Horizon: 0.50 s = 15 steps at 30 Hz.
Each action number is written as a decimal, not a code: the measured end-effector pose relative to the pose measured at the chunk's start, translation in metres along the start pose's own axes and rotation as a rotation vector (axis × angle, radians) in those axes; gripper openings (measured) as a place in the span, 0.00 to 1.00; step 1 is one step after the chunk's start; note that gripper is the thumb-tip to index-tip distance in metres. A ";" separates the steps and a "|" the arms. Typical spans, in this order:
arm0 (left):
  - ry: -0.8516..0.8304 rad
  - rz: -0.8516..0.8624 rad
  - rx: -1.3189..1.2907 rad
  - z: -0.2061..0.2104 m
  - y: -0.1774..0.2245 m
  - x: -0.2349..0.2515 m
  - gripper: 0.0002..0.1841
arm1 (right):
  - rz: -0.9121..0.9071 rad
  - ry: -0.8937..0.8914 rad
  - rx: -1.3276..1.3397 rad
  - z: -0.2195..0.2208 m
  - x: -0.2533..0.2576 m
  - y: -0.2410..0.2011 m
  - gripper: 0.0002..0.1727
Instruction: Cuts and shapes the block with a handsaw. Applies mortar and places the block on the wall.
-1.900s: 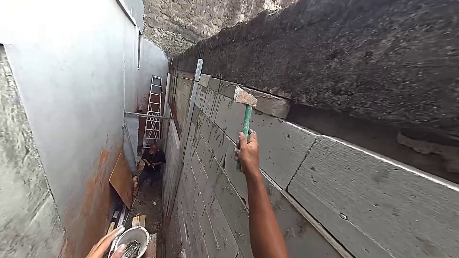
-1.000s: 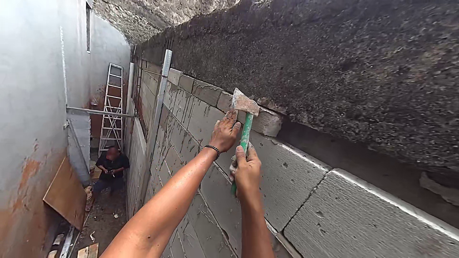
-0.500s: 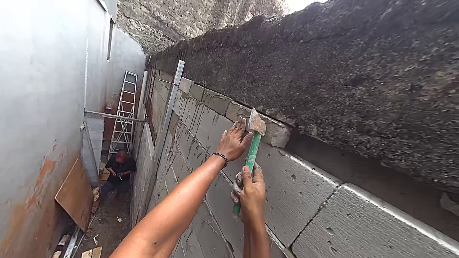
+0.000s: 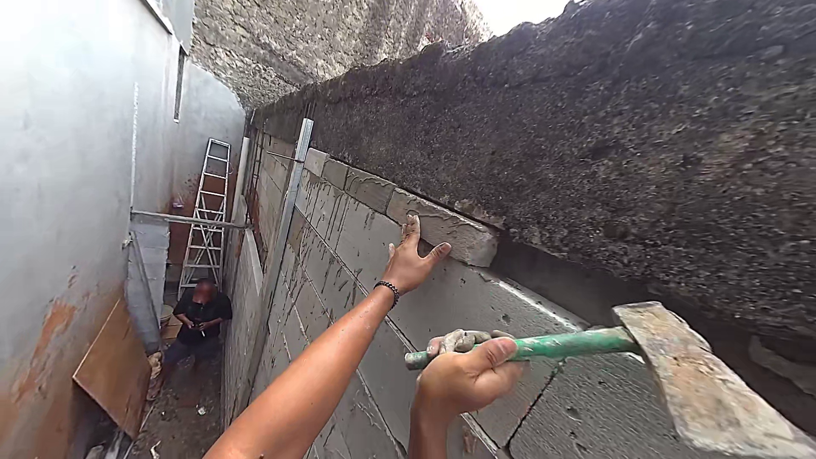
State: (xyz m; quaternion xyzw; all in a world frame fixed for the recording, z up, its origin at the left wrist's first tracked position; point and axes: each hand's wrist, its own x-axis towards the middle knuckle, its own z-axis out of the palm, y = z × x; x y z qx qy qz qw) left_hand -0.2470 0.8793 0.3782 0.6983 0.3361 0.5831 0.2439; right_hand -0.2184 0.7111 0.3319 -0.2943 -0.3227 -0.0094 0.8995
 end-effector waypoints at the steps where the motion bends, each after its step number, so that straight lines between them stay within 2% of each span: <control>1: 0.000 -0.003 -0.028 -0.001 0.000 0.000 0.57 | 0.048 -0.044 -0.156 0.004 -0.001 0.007 0.16; 4: -0.001 -0.025 -0.062 -0.003 0.003 0.000 0.57 | 0.248 -0.350 -0.553 0.011 0.009 0.012 0.20; 6: -0.007 -0.034 -0.040 -0.005 0.003 -0.001 0.57 | 0.304 -0.398 -0.538 0.013 0.012 0.012 0.20; 9: -0.020 -0.036 -0.014 -0.004 0.003 -0.002 0.57 | 0.320 -0.305 -0.360 0.010 0.004 0.009 0.19; 12: -0.046 -0.045 -0.018 -0.006 0.004 0.000 0.59 | 0.206 -0.140 -0.247 0.009 -0.009 0.001 0.18; 14: -0.062 -0.052 -0.005 -0.008 0.005 0.001 0.59 | 0.135 -0.080 -0.271 0.014 -0.011 0.009 0.18; 15: -0.063 -0.050 -0.005 -0.008 0.005 0.001 0.59 | 0.128 -0.112 -0.346 0.017 -0.010 0.016 0.19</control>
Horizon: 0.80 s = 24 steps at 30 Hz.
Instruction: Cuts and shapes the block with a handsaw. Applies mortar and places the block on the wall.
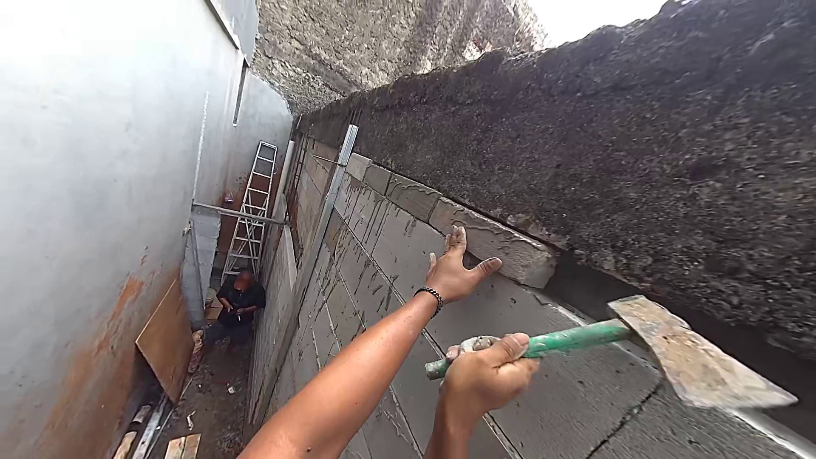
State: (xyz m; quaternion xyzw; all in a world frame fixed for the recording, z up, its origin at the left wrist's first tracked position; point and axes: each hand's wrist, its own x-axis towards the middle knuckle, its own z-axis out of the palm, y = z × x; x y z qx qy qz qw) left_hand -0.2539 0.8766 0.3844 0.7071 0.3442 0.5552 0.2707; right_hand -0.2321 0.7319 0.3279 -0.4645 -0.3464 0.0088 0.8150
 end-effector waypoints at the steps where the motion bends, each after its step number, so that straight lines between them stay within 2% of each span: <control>1: -0.001 0.001 -0.001 0.000 0.000 0.000 0.59 | 0.011 -0.072 -0.090 0.003 0.003 0.007 0.20; 4: 0.001 -0.004 -0.003 0.001 0.001 0.000 0.58 | 0.089 -0.247 -0.174 0.000 0.013 0.010 0.20; 7: 0.003 -0.006 -0.002 0.002 0.000 0.000 0.57 | 0.129 -0.165 -0.016 -0.012 0.010 0.002 0.19; 10: 0.001 -0.005 -0.003 0.002 0.001 0.001 0.58 | 0.025 -0.011 0.032 -0.006 0.007 0.002 0.18; 11: 0.005 -0.005 -0.006 0.002 0.001 0.001 0.58 | 0.004 -0.028 -0.016 -0.001 0.008 0.007 0.19; 13: 0.011 -0.005 -0.004 0.001 0.001 0.000 0.57 | 0.045 -0.180 -0.120 0.003 0.011 0.015 0.20; 15: 0.022 0.006 -0.005 0.003 0.000 -0.002 0.56 | 0.123 -0.249 -0.077 -0.002 0.012 0.012 0.19; 17: 0.027 0.014 -0.007 0.004 -0.001 -0.002 0.57 | 0.156 -0.188 0.042 -0.008 0.008 0.004 0.18; 19: 0.024 0.007 -0.007 0.004 0.000 -0.001 0.57 | 0.106 -0.089 0.056 -0.005 0.005 0.005 0.17; 20: 0.020 0.000 -0.006 0.004 0.001 -0.001 0.57 | 0.077 -0.090 0.015 -0.002 0.006 0.009 0.17; 22: 0.011 -0.014 -0.005 0.002 0.002 -0.003 0.57 | 0.083 -0.201 -0.060 -0.001 0.010 0.014 0.18; 24: 0.014 -0.013 -0.008 0.002 0.001 -0.003 0.57 | 0.091 -0.224 -0.038 -0.001 0.009 0.013 0.18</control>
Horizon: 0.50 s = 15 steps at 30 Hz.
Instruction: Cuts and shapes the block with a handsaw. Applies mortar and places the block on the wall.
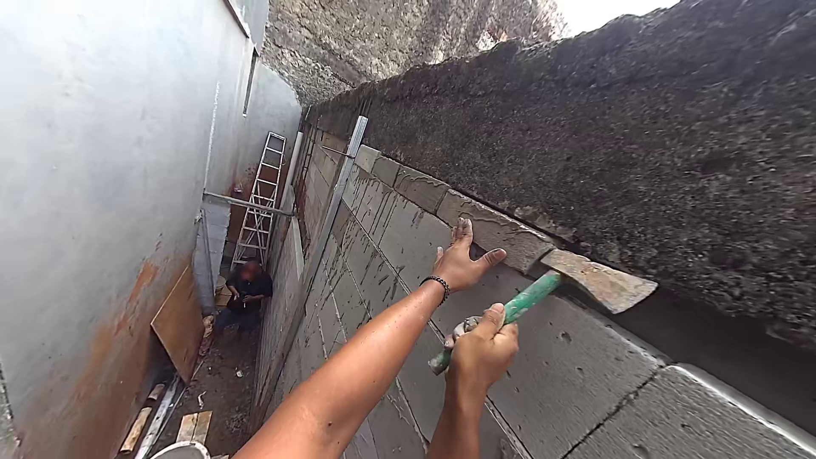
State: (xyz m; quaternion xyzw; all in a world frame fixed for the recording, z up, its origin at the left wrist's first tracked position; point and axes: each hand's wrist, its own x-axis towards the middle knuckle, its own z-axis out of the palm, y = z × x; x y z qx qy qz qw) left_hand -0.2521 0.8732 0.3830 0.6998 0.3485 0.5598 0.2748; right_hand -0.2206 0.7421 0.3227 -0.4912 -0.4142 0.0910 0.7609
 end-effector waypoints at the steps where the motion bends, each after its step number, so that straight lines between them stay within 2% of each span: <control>1: 0.000 0.003 -0.007 0.000 0.000 0.000 0.57 | -0.012 0.012 0.012 0.001 -0.001 0.000 0.18; 13: -0.030 -0.011 -0.048 -0.004 0.005 0.000 0.55 | 0.015 -0.017 0.009 -0.002 -0.003 0.004 0.18; 15: -0.037 -0.009 -0.052 -0.004 0.006 0.000 0.55 | 0.035 -0.067 -0.001 -0.006 -0.001 0.004 0.19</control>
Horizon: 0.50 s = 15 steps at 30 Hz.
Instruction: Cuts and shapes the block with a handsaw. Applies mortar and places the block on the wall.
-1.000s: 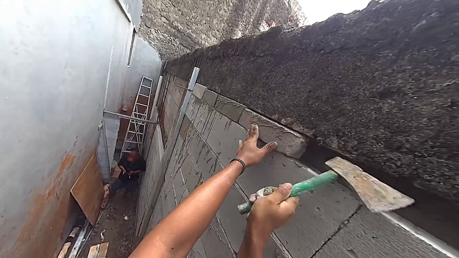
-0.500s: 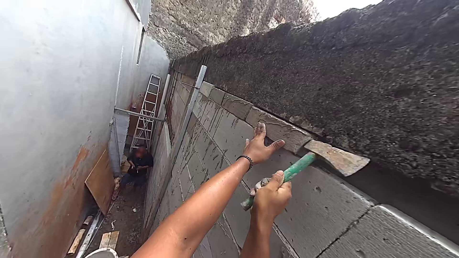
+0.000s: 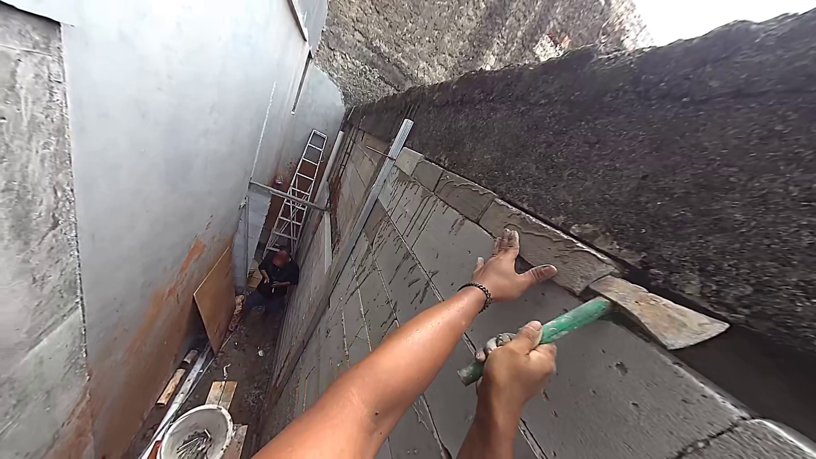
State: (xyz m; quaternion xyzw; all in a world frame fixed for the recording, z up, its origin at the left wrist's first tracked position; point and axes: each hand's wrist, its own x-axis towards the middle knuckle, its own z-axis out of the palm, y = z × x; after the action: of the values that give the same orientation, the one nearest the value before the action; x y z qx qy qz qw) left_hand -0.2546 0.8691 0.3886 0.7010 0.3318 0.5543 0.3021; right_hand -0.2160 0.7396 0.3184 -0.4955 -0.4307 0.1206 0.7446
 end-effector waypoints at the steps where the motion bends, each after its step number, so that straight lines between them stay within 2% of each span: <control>1: -0.001 -0.001 0.001 0.000 0.000 0.000 0.55 | 0.024 -0.017 0.037 -0.004 -0.001 -0.003 0.19; 4: -0.002 -0.006 0.013 0.003 -0.002 0.001 0.56 | 0.015 0.067 0.183 -0.008 -0.008 -0.009 0.17; 6: 0.002 -0.001 0.022 0.003 -0.002 0.001 0.56 | -0.037 0.125 0.157 -0.001 -0.006 -0.005 0.17; 9: 0.007 0.012 0.033 0.000 -0.002 -0.002 0.54 | 0.008 -0.002 0.007 0.003 0.002 0.000 0.20; 11: 0.004 0.030 0.043 0.003 -0.004 -0.001 0.54 | 0.055 -0.012 0.076 -0.006 0.000 -0.005 0.19; 15: 0.024 0.044 0.050 0.005 -0.008 0.003 0.55 | -0.043 0.174 0.225 -0.004 -0.010 -0.010 0.16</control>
State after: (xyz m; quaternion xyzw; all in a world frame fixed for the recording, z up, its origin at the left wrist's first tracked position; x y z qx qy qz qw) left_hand -0.2498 0.8759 0.3830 0.7087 0.3336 0.5608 0.2684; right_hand -0.2215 0.7267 0.3208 -0.4080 -0.3589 0.1087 0.8324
